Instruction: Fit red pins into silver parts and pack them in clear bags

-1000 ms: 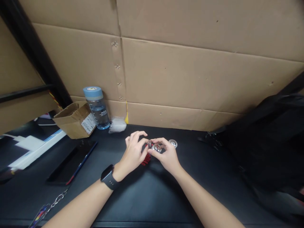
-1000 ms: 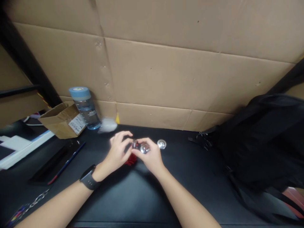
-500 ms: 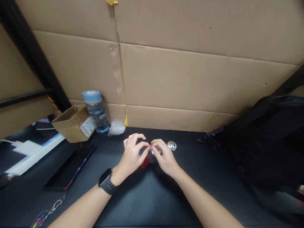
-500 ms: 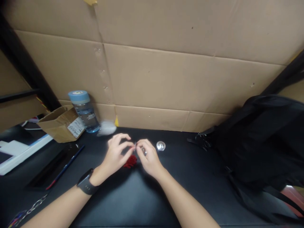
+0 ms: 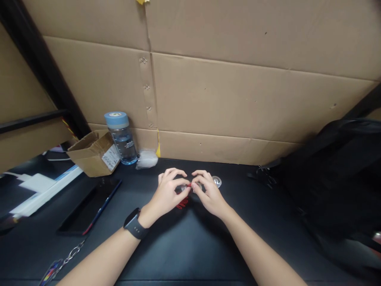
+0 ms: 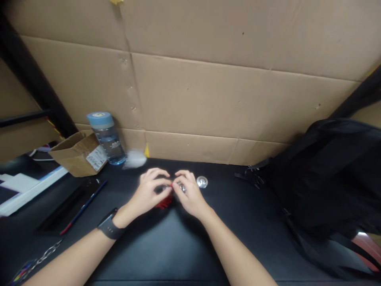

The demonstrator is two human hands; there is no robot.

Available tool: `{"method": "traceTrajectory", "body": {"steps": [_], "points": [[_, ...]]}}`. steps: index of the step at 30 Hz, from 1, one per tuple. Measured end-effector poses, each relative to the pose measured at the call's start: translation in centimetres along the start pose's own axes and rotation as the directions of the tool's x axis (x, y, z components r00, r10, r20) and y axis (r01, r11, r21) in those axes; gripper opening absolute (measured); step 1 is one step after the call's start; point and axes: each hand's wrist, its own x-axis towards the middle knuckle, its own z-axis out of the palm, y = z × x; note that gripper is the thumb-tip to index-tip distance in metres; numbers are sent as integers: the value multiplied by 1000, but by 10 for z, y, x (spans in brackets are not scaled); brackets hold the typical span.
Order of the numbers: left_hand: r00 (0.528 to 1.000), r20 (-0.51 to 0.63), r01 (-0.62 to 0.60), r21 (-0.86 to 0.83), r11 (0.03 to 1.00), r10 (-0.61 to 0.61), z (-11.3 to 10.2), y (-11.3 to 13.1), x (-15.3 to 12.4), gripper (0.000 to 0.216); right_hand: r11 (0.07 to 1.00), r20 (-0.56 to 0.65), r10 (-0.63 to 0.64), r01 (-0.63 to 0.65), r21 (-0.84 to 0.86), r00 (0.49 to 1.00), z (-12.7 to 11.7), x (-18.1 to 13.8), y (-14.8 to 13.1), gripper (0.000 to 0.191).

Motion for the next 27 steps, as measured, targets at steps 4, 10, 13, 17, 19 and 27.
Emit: {"method": "traceTrajectory", "body": {"steps": [4,10,13,17,19,27], "points": [[996,-33,81,51,995,-79,-4,-2,3,10,978,32,19,-12,-207,999,-2,-1,7,21],[983,-30,180,66,981,-179,-4,-10,4,12,868,169,157,-54,-494,973,3,-4,26,19],[978,-13,206,56,977,-206,-1,-14,4,15,857,182,201,-82,-508,963,7,-4,33,14],[965,40,261,8,965,-261,0,-14,6,17,878,117,224,-148,-455,968,8,-2,36,14],[955,78,288,-38,957,-285,-1,-13,7,16,933,72,211,-179,-312,975,7,0,34,13],[965,133,260,-344,902,-228,6,-12,4,15,908,-30,246,-220,357,969,14,1,17,16]]}}
